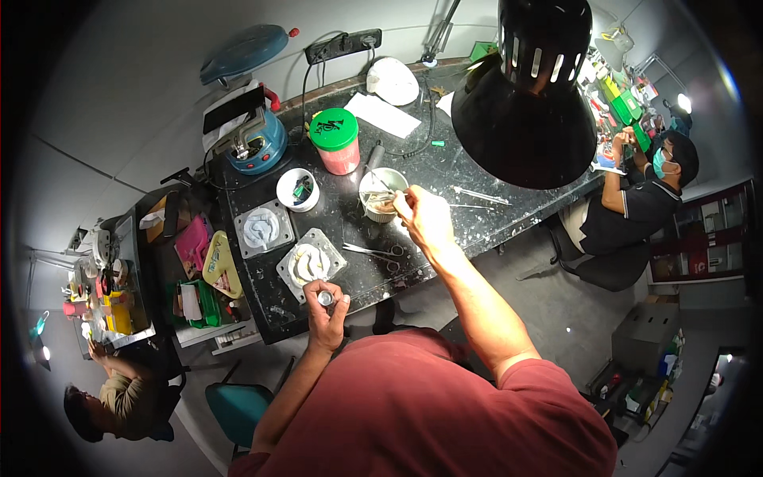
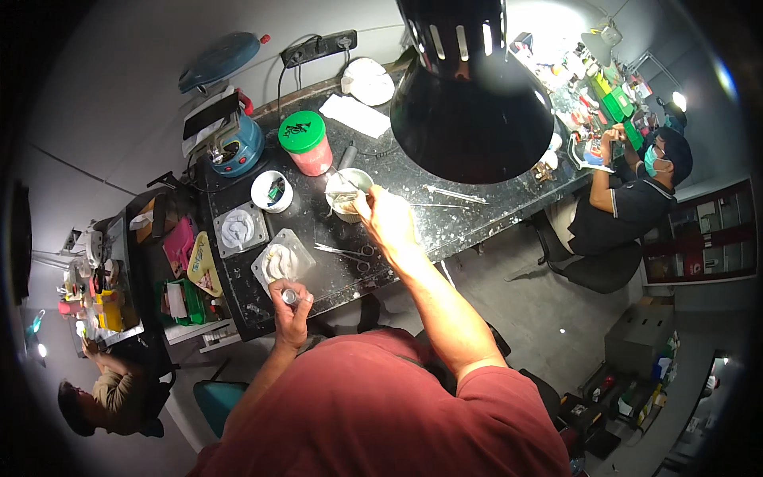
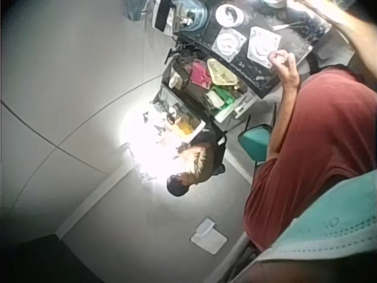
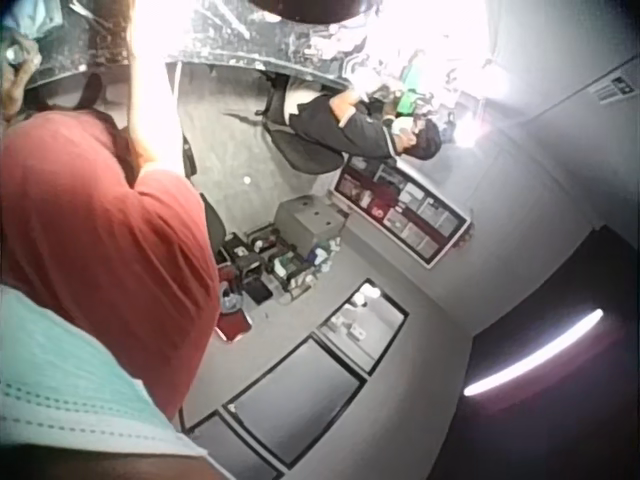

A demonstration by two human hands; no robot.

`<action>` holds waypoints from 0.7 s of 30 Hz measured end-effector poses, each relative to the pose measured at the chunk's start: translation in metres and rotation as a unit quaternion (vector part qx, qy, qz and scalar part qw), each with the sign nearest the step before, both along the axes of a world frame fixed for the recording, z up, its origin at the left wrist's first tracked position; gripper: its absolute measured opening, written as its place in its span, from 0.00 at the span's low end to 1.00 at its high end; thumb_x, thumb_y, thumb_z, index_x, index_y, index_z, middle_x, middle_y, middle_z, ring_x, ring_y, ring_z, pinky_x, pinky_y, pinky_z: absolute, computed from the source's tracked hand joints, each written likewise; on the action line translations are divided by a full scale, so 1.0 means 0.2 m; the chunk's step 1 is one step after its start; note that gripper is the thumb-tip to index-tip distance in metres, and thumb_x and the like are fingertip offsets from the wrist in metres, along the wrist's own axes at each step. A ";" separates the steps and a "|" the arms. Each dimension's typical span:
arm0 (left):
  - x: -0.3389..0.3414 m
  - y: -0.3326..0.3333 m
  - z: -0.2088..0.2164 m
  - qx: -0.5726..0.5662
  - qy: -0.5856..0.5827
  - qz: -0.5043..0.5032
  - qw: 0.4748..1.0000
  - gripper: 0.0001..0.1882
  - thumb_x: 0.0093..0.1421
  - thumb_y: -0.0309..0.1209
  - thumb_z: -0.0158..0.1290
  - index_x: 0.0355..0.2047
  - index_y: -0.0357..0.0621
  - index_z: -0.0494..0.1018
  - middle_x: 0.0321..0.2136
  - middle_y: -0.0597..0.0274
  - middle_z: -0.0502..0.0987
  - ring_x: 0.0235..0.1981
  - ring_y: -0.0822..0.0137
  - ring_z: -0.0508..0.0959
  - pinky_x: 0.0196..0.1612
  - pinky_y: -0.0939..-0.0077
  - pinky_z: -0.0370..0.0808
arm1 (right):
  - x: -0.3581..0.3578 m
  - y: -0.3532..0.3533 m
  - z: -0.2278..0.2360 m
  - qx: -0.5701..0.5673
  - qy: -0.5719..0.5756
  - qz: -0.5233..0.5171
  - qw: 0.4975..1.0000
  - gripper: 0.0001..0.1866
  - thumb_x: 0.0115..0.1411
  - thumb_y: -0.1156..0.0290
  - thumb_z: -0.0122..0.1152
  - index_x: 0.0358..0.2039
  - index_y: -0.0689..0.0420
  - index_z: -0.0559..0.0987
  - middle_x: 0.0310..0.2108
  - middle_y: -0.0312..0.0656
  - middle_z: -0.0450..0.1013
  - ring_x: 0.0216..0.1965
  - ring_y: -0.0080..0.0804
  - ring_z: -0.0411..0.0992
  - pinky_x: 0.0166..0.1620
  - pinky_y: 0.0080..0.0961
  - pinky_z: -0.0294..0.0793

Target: The person picks up a metal dental articulator and a white plaster dental model, then fits the model onto the base of the articulator and adjusts the black hinges and screws by hand.

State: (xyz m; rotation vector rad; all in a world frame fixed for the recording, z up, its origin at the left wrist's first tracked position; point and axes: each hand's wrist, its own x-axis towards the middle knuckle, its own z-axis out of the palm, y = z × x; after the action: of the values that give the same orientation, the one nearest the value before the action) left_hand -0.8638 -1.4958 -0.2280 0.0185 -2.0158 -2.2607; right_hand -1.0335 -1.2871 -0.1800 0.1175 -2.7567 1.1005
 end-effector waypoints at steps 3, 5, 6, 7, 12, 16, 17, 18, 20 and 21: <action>-0.01 0.00 0.03 0.012 -0.008 -0.001 1.000 0.17 0.62 0.22 0.52 0.45 0.44 0.57 0.31 0.65 0.64 0.31 0.76 0.63 0.36 0.80 0.66 | 0.06 0.06 0.05 -0.109 0.043 0.011 0.993 0.12 0.62 0.64 0.63 0.34 0.63 0.80 0.22 0.43 0.77 0.22 0.26 0.77 0.28 0.21 0.75; -0.02 0.00 0.03 -0.018 0.000 0.010 1.000 0.16 0.62 0.22 0.52 0.45 0.44 0.57 0.30 0.66 0.64 0.30 0.77 0.63 0.36 0.80 0.66 | 0.10 0.14 0.08 -0.230 0.023 0.039 0.972 0.10 0.61 0.68 0.64 0.38 0.60 0.81 0.25 0.40 0.80 0.27 0.23 0.78 0.33 0.21 0.77; -0.02 0.00 0.04 -0.045 0.004 0.019 0.999 0.15 0.63 0.23 0.52 0.44 0.44 0.58 0.30 0.66 0.64 0.30 0.77 0.63 0.35 0.80 0.66 | 0.12 0.18 0.10 -0.283 0.037 0.052 0.957 0.10 0.61 0.68 0.64 0.38 0.61 0.81 0.27 0.40 0.80 0.28 0.23 0.78 0.34 0.20 0.77; -0.01 -0.01 0.05 -0.046 0.003 0.019 0.999 0.15 0.63 0.23 0.52 0.44 0.44 0.58 0.30 0.66 0.64 0.30 0.77 0.63 0.35 0.80 0.66 | 0.14 0.21 0.12 -0.335 0.050 0.064 0.939 0.09 0.62 0.69 0.64 0.38 0.61 0.82 0.29 0.39 0.80 0.30 0.24 0.78 0.35 0.20 0.77; -0.07 0.08 0.10 -0.067 0.020 0.010 0.997 0.11 0.64 0.26 0.51 0.43 0.42 0.61 0.30 0.66 0.65 0.30 0.77 0.63 0.36 0.80 0.66 | 0.23 0.27 0.06 -0.653 -0.038 0.026 0.756 0.11 0.69 0.60 0.48 0.40 0.54 0.73 0.40 0.37 0.72 0.38 0.27 0.71 0.47 0.28 0.72; -0.06 0.11 0.04 0.026 -0.009 0.010 1.000 0.10 0.64 0.31 0.42 0.42 0.39 0.63 0.30 0.64 0.66 0.31 0.73 0.66 0.40 0.76 0.66 | 0.38 0.20 -0.10 -0.684 -0.212 -0.100 0.691 0.14 0.70 0.57 0.46 0.40 0.55 0.72 0.33 0.39 0.73 0.35 0.31 0.74 0.41 0.35 0.79; -0.05 0.10 -0.02 0.064 -0.023 0.017 0.998 0.10 0.64 0.33 0.40 0.41 0.39 0.64 0.30 0.64 0.67 0.32 0.71 0.67 0.42 0.75 0.66 | 0.43 0.17 -0.10 -0.689 -0.270 -0.142 0.658 0.16 0.71 0.56 0.45 0.40 0.56 0.72 0.31 0.40 0.73 0.33 0.32 0.75 0.40 0.36 0.81; -0.07 0.14 0.01 0.085 -0.027 0.028 0.996 0.11 0.63 0.33 0.38 0.35 0.38 0.66 0.29 0.62 0.67 0.32 0.70 0.67 0.43 0.75 0.65 | 0.47 0.18 -0.17 -0.694 -0.303 -0.164 0.633 0.17 0.71 0.56 0.44 0.41 0.58 0.71 0.30 0.42 0.73 0.32 0.35 0.76 0.40 0.38 0.82; -0.07 0.11 -0.04 0.021 -0.029 0.011 0.999 0.11 0.63 0.32 0.38 0.33 0.38 0.66 0.28 0.62 0.68 0.31 0.70 0.67 0.42 0.76 0.65 | 0.60 0.19 -0.24 -0.717 -0.402 -0.144 0.552 0.16 0.70 0.57 0.45 0.41 0.59 0.70 0.33 0.45 0.74 0.35 0.36 0.77 0.47 0.43 0.82; -0.08 0.10 -0.05 -0.042 -0.027 -0.002 0.999 0.10 0.62 0.31 0.39 0.30 0.37 0.67 0.27 0.61 0.68 0.31 0.70 0.67 0.41 0.76 0.65 | 0.65 0.20 -0.25 -0.702 -0.460 -0.105 0.533 0.15 0.70 0.61 0.45 0.39 0.62 0.70 0.33 0.47 0.74 0.37 0.38 0.77 0.50 0.48 0.80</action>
State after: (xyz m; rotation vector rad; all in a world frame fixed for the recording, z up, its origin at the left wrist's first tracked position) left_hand -0.8807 -1.4750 -0.2373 0.0682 -2.1388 -2.1982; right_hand -0.9038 -1.2468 -0.2302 -1.2175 -1.1039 3.4034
